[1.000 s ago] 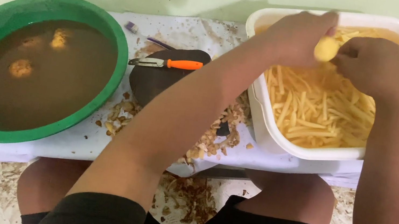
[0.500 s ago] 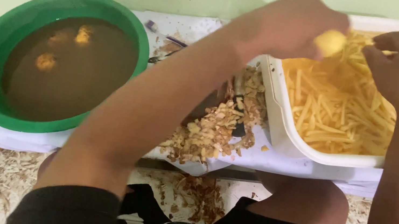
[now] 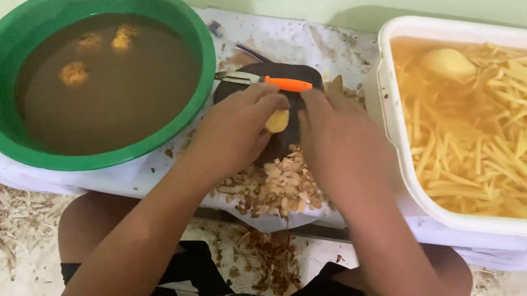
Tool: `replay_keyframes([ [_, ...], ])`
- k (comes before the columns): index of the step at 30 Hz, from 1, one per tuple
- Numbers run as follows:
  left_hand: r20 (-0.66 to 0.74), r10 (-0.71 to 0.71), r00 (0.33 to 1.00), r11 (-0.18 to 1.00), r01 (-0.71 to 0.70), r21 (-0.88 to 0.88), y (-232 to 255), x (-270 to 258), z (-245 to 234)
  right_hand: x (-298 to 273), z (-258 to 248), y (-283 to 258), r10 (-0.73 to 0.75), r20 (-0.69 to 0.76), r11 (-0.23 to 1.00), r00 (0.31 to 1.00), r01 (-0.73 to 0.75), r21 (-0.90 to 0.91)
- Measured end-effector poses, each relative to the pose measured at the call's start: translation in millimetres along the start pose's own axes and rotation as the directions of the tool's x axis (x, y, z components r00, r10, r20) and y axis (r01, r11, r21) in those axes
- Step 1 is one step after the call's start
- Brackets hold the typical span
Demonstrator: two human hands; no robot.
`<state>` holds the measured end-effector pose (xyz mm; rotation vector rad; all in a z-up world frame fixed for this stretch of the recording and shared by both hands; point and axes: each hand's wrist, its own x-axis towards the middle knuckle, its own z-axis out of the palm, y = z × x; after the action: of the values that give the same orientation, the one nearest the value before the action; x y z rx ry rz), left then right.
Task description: Peeling a potato with a manual peeler and then slicing it into thin rounds using a knife on a cutting board.
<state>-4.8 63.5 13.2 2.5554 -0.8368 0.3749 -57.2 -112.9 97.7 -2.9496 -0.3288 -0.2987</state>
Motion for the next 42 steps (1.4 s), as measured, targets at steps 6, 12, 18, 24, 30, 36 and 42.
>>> replay_keyframes([
  [6, -0.019, 0.000, 1.000, 0.989, -0.003, -0.147, -12.5, -24.0, 2.9, 63.3, 87.8, 28.7, -0.025, -0.053, 0.999, 0.998, 0.023, -0.031],
  [12, -0.080, 0.009, 0.997, 0.957, -0.032, -0.289, -11.3, -23.7, -7.9, 99.0, 109.0, 60.0, 0.005, -0.237, 1.000, 0.971, 0.000, 0.020],
  [18, -0.285, -0.014, 0.959, 0.933, -0.090, -0.350, -23.6, -12.9, 18.8, 17.1, 48.2, 27.1, 0.154, -0.101, 0.988, 0.983, -0.155, 0.005],
  [24, -0.236, 0.009, 0.972, 0.945, -0.085, -0.315, -23.0, -19.3, 25.0, -35.1, 69.6, 37.9, 0.279, 0.112, 0.948, 0.954, -0.255, -0.190],
  [30, -0.238, 0.017, 0.971, 0.958, -0.084, -0.275, -29.2, -24.7, 27.5, -23.7, 45.9, 23.7, 0.336, 0.234, 0.941, 0.912, -0.332, -0.057],
  [36, -0.222, 0.032, 0.974, 0.953, -0.097, -0.288, -30.4, -26.9, 23.8, -12.3, 38.2, 19.7, 0.351, 0.253, 0.916, 0.901, -0.387, 0.105],
  [42, -0.228, 0.034, 0.973, 0.953, -0.100, -0.287, -33.1, -28.3, 25.4, -9.7, 54.0, 22.9, 0.370, 0.075, 0.924, 0.926, -0.375, 0.071],
])
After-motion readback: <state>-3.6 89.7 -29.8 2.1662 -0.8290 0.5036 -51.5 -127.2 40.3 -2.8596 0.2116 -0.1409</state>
